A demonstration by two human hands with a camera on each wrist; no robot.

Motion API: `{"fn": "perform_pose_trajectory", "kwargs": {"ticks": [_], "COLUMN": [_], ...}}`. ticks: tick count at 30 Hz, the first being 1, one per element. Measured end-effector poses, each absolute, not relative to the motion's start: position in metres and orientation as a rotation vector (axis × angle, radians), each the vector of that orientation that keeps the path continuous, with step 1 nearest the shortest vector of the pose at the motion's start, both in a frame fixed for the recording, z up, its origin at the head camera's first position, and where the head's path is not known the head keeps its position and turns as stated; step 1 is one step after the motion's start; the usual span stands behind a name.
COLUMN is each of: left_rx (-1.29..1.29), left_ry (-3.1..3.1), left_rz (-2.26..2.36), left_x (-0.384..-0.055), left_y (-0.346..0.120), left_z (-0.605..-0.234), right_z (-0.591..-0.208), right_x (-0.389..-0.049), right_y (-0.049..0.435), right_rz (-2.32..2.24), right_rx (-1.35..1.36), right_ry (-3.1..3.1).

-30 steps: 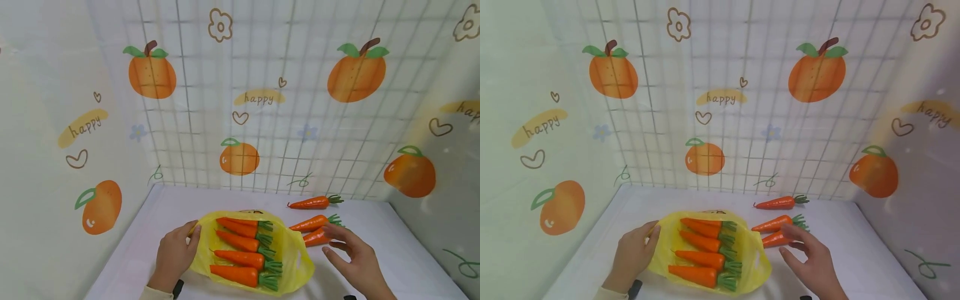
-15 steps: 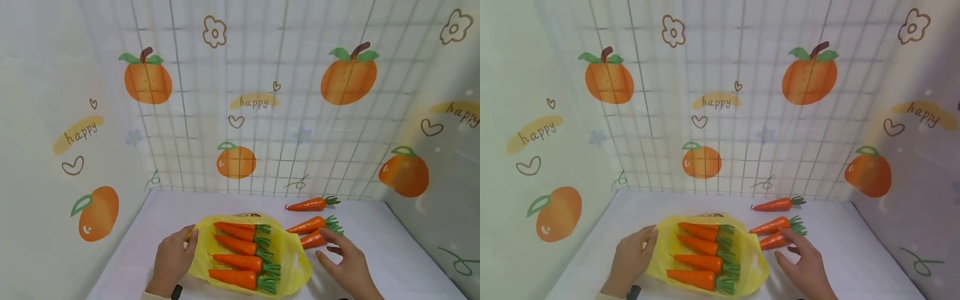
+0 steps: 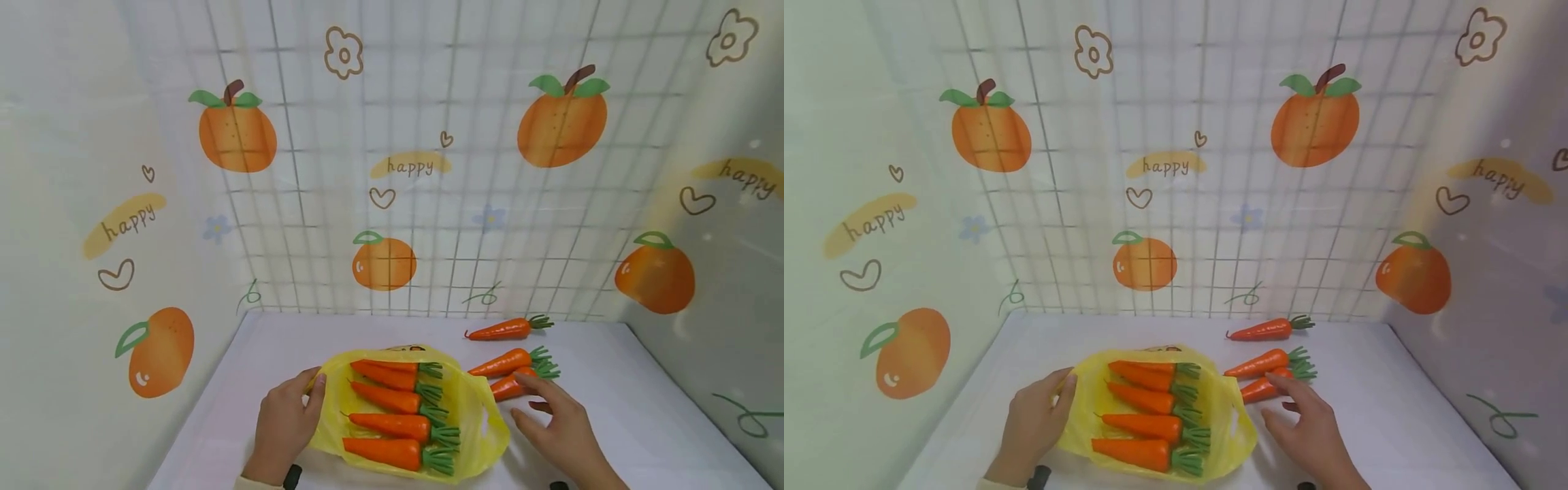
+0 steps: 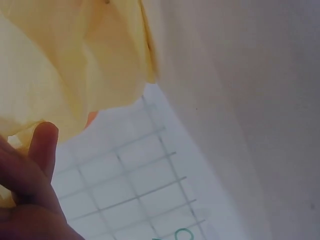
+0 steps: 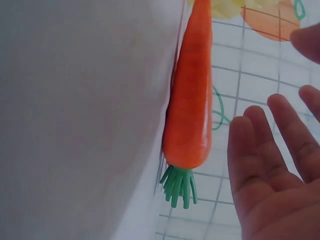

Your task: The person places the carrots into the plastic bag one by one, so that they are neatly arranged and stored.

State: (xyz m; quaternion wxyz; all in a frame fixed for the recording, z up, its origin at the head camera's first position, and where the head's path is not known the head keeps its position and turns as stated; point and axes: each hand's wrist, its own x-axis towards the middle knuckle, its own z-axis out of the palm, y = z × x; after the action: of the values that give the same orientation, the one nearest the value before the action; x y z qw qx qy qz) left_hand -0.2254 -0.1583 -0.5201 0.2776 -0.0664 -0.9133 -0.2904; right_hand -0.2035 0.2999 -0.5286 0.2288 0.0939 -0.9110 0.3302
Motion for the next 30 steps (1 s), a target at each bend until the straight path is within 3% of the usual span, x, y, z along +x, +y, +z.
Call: {"fn": "perform_pose_trajectory", "kwargs": {"ticks": [17, 30], "left_rx": [-0.191, -0.214], "left_ry": [-2.483, -2.418], "left_rz": [-0.810, -0.812], "left_x": [-0.229, -0.229], "left_y": [-0.160, -0.159], "left_z": [-0.528, -0.521], "right_z": [-0.539, -0.509], "right_x": [-0.194, -0.213], "right_y": [0.304, 0.310], "right_rz": [0.964, 0.677], "right_rx": [0.222, 0.408], "right_ry": [-2.548, -2.626]}}
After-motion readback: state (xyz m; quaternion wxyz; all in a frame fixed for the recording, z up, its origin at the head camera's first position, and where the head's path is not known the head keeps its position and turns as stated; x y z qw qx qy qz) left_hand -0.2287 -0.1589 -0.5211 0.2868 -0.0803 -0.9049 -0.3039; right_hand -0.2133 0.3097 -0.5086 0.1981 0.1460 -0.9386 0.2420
